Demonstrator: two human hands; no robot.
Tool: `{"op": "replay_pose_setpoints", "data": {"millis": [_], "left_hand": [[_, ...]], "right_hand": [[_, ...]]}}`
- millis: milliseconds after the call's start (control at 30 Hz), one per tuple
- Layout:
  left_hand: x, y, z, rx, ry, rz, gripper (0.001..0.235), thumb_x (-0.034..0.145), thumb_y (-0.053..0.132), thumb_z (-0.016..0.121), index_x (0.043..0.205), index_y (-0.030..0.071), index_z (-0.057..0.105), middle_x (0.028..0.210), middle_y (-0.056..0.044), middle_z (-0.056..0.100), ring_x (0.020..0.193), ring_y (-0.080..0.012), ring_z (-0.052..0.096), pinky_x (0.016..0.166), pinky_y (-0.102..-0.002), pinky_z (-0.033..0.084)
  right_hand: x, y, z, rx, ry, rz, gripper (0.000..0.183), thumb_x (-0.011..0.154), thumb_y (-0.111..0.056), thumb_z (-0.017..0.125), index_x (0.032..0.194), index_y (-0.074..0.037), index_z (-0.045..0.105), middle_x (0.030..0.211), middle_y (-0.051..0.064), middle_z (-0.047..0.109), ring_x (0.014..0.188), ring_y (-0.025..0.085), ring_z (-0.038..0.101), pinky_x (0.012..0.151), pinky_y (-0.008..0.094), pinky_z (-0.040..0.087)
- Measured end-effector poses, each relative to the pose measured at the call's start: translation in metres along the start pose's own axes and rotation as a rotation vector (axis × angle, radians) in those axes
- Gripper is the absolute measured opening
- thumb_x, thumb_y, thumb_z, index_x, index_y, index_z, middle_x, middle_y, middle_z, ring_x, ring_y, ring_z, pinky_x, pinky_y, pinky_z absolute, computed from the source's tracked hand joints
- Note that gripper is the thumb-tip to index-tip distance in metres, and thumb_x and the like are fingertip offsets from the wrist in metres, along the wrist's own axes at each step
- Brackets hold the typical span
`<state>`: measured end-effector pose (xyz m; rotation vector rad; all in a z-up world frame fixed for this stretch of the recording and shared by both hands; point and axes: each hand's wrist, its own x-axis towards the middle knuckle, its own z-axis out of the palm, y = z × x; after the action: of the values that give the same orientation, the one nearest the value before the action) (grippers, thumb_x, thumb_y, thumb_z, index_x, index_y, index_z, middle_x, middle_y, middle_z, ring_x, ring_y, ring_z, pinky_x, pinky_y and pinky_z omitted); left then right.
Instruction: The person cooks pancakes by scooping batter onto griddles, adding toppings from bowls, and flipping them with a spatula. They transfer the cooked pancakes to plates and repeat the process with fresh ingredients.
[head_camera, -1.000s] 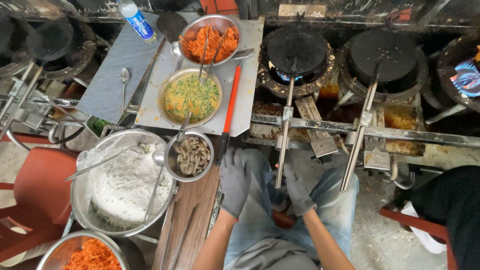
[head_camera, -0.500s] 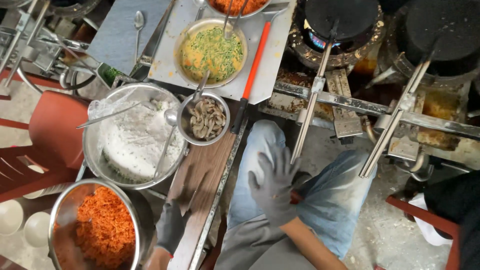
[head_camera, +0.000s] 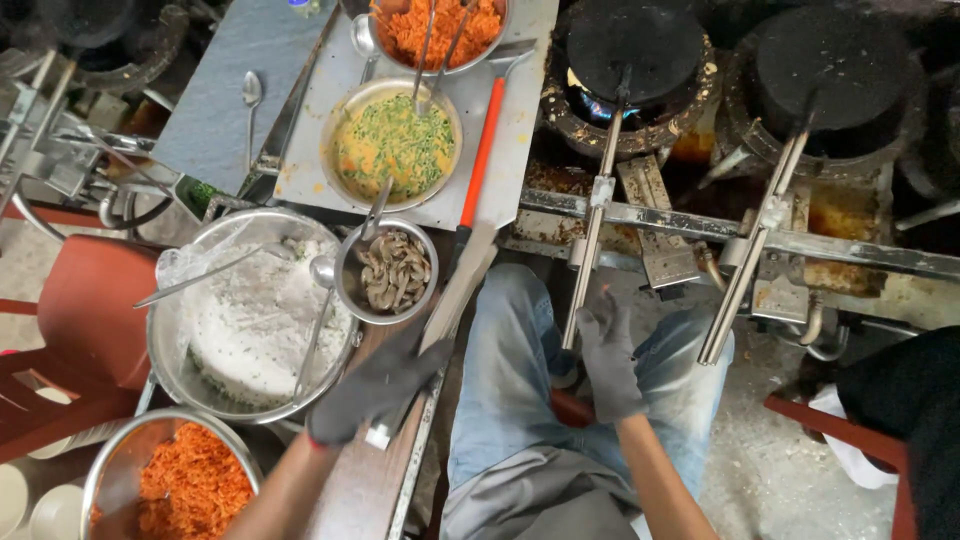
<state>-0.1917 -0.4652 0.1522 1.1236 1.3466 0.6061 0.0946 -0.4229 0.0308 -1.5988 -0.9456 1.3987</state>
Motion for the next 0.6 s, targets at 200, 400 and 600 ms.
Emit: {"op": "replay_pose_setpoints", "data": {"millis": [200,400,600], "left_hand": [[0.092,0.106,-0.032,0.272,0.184,0.131,0.063,0.097,0.044,0.054,0.147,0.006,0.048,0.089,-0.011,0.075,0.06,-0.021,0.069,0.054,-0.038,0.058],[0.21,0.103,-0.052,1.363,0.334,0.383,0.014,0.094,0.018,0.063,0.102,0.008,0.07,0.079,-0.014,0.075,0.071,-0.0345,0.073,0.062,-0.045,0.054],[0.334,0.101,-0.045,1.618,0.485,0.368,0.016,0.09,0.013,0.064,0.088,0.015,0.079,0.083,-0.009,0.077,0.077,-0.0275,0.076,0.06,-0.041,0.054]], "right_hand": [[0.013,0.034,-0.001,0.129,-0.207,0.166,0.056,0.095,-0.037,0.064,0.143,-0.012,0.048,0.122,0.008,0.063,0.106,0.02,0.068,0.086,0.036,0.059],[0.042,0.07,0.013,0.132,-0.131,0.224,0.05,0.094,-0.03,0.066,0.137,-0.009,0.051,0.101,0.007,0.065,0.083,0.016,0.068,0.067,0.032,0.057],[0.046,0.075,0.017,0.16,-0.125,0.255,0.051,0.093,-0.029,0.067,0.137,-0.009,0.051,0.098,0.008,0.065,0.079,0.015,0.066,0.063,0.031,0.055]]}}
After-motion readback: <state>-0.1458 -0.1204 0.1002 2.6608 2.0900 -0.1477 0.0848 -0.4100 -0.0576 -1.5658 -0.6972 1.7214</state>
